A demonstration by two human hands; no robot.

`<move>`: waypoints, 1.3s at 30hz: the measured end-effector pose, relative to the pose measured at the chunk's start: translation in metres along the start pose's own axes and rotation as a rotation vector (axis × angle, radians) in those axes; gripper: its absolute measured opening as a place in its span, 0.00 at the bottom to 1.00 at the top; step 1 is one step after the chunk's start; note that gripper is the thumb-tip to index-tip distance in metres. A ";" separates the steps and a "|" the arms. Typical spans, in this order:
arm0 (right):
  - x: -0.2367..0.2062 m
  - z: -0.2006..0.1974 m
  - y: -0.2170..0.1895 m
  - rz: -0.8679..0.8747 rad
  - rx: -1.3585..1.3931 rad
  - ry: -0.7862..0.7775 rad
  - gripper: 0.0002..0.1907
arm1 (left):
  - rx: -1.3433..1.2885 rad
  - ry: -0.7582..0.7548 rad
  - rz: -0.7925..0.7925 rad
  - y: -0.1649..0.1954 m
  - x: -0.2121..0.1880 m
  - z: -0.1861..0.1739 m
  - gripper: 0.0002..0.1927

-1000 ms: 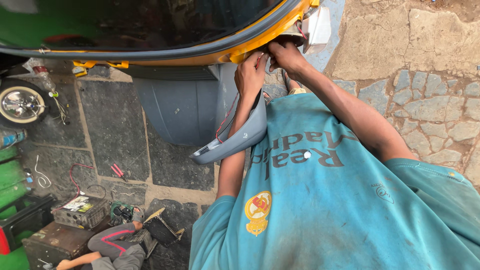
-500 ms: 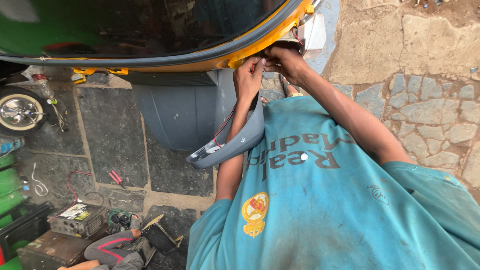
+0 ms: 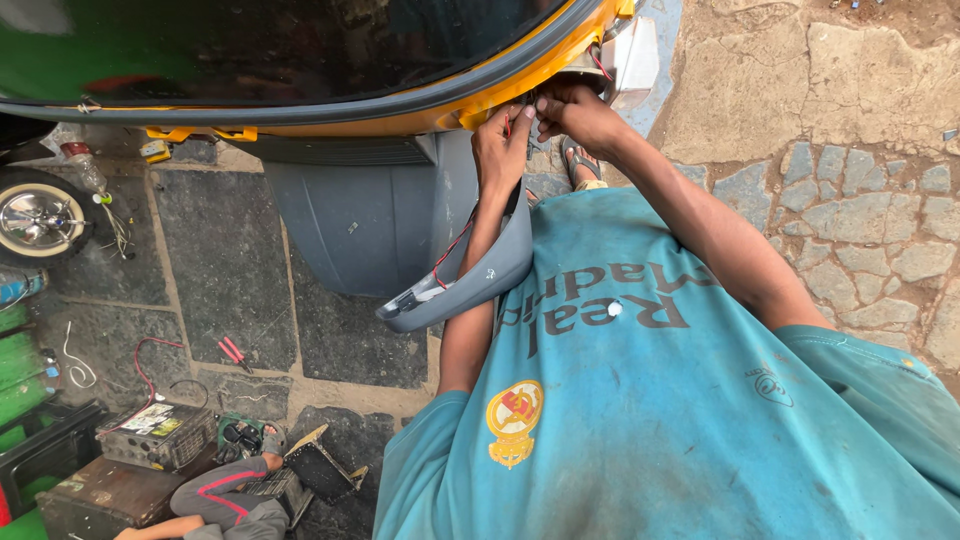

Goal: The person takes a red wire from a shelf in a cluttered workshop, carries it to an auto rickshaw, and works at the front of the vehicle, threading and connecting the wire near the headlight area while holding a gray plastic trim panel and fitting it against the vehicle.

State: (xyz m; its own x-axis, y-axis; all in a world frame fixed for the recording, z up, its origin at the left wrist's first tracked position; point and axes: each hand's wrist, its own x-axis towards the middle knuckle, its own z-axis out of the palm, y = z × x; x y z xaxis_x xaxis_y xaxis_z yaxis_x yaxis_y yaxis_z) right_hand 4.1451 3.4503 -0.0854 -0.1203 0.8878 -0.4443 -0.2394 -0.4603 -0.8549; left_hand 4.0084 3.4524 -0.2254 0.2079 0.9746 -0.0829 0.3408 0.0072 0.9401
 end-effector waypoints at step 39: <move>0.003 0.020 -0.006 0.040 0.257 0.313 0.08 | 0.403 0.004 -0.126 0.012 0.006 -0.004 0.13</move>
State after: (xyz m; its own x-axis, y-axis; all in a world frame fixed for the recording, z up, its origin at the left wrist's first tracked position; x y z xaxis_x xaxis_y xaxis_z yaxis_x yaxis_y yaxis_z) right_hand 4.1264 3.4558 -0.0764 0.1553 0.8067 -0.5702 -0.4786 -0.4435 -0.7578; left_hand 4.0103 3.4587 -0.2129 0.1380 0.9727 -0.1867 0.6945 0.0394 0.7184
